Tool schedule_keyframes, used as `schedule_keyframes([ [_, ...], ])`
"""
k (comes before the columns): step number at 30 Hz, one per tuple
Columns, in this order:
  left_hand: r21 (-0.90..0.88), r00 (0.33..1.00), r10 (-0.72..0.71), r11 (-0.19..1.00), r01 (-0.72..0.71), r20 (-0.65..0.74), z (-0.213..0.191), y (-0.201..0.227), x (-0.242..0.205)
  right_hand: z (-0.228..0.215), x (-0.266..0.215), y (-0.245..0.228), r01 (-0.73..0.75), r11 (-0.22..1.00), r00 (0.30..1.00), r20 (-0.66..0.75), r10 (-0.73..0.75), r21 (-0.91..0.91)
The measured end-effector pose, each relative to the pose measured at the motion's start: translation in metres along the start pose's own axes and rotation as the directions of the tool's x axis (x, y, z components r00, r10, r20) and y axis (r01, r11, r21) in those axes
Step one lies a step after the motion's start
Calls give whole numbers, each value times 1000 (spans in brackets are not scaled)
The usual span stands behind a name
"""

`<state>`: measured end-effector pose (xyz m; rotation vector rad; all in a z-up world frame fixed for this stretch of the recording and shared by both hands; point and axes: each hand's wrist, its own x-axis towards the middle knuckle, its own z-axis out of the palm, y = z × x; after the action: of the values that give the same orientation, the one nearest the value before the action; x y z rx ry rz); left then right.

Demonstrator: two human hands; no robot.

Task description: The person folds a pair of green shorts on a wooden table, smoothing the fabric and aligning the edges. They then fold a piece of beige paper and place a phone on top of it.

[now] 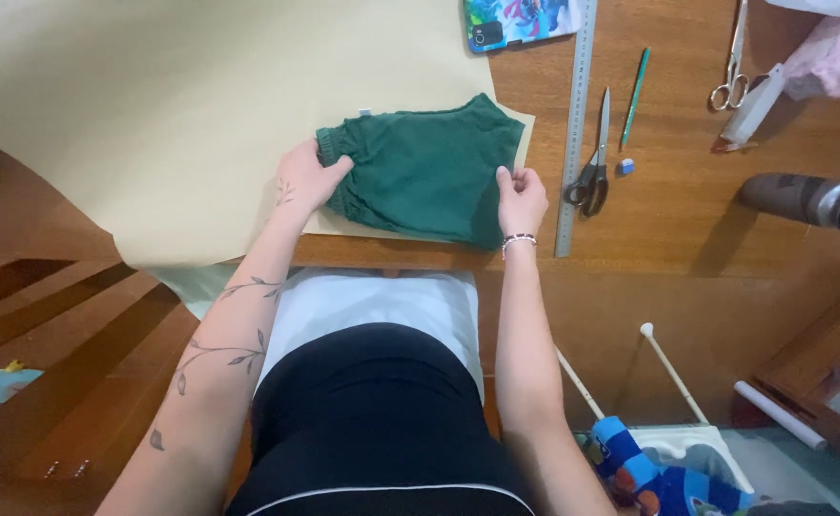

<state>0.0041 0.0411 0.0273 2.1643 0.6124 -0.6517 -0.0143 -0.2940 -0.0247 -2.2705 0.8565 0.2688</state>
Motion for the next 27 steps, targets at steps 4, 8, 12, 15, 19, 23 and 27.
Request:
schedule_keyframes([
  [4, 20, 1000, 7, 1000, -7, 14, 2, -12, 8, 3, -1, 2, 9, 1000, 1000, -25, -9, -5],
  [8, -6, 996, 87, 996, -87, 13, -4, -5, -1, 1, -3, -1, 44, 999, 998, -37, -44, -18],
  [12, 54, 993, 113, 992, -112, -22, -3, 1, -8, 2, -4, 0, 45, 999, 998, -30, -46, -18],
  [15, 67, 992, 118, 991, -115, -45, -2, 1, -9, 0, -8, -3, 58, 998, 998, -38, -58, -1],
  [19, 48, 993, 112, 993, -110, -39, -4, -8, -3, -5, -9, -7, 57, 998, 998, -39, -56, 32],
  [23, 243, 967, 196, 958, -152, -164, -20, 33, -21, -17, -3, -17, 28, 995, 1000, 9, -29, 91],
  [27, 331, 669, 736, 661, -674, -106, 25, 73, -22, -25, 16, -27, 92, 978, 996, -3, -93, 186],
])
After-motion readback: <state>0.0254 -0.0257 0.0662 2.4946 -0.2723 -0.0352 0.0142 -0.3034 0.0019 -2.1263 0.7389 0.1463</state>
